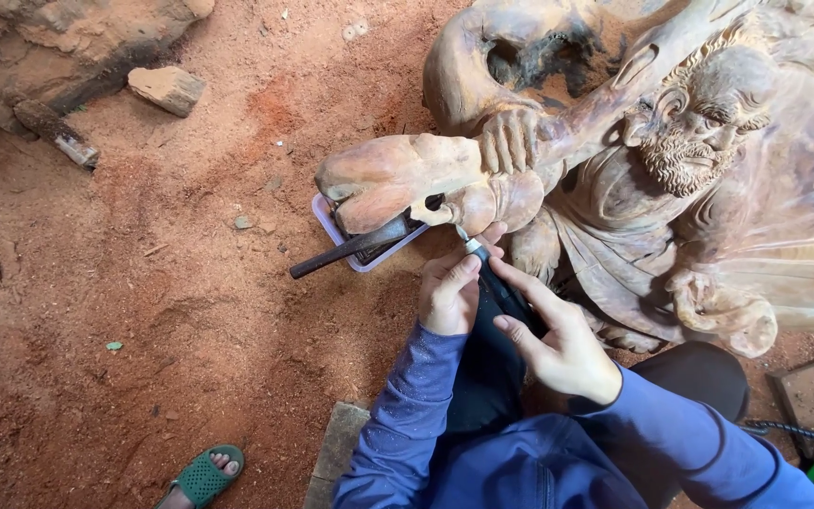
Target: Carving intricate details into a wooden statue using a handheld rotary power tool
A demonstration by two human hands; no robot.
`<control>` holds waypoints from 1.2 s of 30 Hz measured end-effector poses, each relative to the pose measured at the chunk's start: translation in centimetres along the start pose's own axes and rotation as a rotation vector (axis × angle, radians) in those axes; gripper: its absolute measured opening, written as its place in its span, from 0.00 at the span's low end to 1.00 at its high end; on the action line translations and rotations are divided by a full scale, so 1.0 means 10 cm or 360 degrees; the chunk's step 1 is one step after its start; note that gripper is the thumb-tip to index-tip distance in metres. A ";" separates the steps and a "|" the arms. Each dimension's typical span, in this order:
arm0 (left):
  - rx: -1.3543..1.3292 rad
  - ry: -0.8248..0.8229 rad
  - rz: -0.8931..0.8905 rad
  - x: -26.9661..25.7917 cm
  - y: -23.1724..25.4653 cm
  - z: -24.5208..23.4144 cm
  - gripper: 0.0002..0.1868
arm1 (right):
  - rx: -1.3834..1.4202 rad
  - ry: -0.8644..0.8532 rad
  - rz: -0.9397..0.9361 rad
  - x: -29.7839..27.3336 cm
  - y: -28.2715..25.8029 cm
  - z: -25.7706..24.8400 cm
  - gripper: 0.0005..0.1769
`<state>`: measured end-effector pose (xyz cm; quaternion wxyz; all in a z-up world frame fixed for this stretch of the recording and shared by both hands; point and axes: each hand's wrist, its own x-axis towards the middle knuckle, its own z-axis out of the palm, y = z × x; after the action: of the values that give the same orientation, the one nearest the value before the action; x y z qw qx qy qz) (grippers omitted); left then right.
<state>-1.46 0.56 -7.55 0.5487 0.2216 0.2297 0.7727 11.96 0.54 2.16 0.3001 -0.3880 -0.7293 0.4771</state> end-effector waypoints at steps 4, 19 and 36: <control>-0.0102 0.0045 -0.0007 -0.01 0.05 0.10 0.12 | -0.0033 -0.0066 -0.0015 0.04 -0.11 -0.05 0.34; -0.0325 0.0165 -0.0041 -0.01 0.25 0.58 0.10 | -0.0272 -0.0199 0.0222 0.27 -0.63 -0.35 0.32; -0.0376 0.0304 -0.0148 0.13 0.20 0.63 0.15 | -0.0388 -0.0236 0.0349 0.44 -0.86 -0.39 0.32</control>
<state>0.39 1.86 -1.22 0.5818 0.0701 0.1986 0.7856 10.42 3.98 11.81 0.1423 -0.4624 -0.7552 0.4423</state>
